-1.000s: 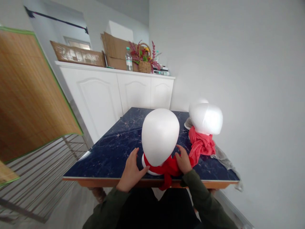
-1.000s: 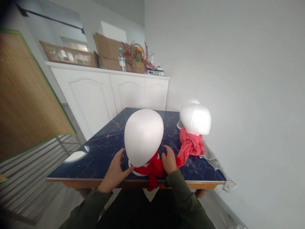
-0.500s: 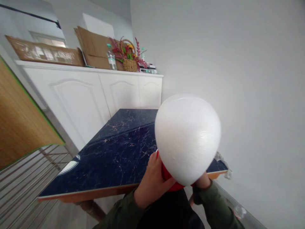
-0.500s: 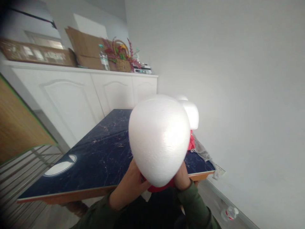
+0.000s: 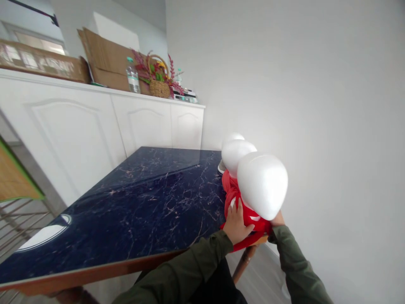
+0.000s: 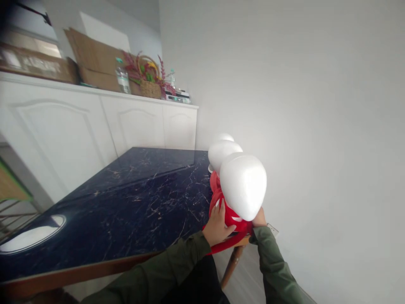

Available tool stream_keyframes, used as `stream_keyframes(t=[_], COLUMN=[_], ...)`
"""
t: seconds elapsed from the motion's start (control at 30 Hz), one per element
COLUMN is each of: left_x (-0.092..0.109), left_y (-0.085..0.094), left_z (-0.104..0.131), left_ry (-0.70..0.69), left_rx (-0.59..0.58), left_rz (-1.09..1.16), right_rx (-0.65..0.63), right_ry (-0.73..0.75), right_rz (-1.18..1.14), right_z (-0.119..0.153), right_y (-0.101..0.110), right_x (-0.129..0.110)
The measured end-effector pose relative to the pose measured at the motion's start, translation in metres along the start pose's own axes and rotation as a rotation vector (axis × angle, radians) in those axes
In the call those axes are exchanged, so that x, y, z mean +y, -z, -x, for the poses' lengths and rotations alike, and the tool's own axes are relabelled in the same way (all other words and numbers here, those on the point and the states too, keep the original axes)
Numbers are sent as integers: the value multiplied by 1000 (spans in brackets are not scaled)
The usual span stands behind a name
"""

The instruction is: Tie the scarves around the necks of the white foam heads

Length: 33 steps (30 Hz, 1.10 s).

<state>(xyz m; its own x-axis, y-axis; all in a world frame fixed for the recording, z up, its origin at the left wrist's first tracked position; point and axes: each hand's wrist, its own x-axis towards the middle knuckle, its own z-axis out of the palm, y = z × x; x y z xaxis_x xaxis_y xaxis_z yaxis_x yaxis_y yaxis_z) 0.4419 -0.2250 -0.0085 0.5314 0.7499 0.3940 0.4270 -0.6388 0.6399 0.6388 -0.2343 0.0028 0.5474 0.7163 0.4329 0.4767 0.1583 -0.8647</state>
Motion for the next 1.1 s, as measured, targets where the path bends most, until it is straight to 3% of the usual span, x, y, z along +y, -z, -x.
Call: stream_keyframes(t=[0.1,0.2,0.4,0.47,0.53,0.67,0.8,0.9,0.97,1.03,1.1], left_x=[-9,-13,-28,-40,-53,-66,-64,-67,-74,-83,-94], left_y=[1,9,48,68,87,114,128,138,145,151,155], left_z=[0,6,48,65,80,103,126,139,142,139,132], left_ry=[-37,-92,-98,-30,51,162,201,209,204,194,162], left_rx=[13,23,36,35,53,115,110,108,109,107,98], left_rz=[21,52,20,-12,-51,-103,-114,-126,-145,-173,-211], right_rx=[15,89,364,419,384,365,562,717,562,170,-291], right_ry=[-4,-43,-168,-120,-59,112,244,478,646,723,711], right_rz=[60,106,234,233,206,64,40,182,202,167,171], right_z=[-4,11,59,75,88,102,118,142,158,165,163], right_y=[-2,2,20,20,14,-15,-38,-46,-54,-73,-105], right_x=[6,7,4,5,7,4,-3,-14,-31,-55,-83])
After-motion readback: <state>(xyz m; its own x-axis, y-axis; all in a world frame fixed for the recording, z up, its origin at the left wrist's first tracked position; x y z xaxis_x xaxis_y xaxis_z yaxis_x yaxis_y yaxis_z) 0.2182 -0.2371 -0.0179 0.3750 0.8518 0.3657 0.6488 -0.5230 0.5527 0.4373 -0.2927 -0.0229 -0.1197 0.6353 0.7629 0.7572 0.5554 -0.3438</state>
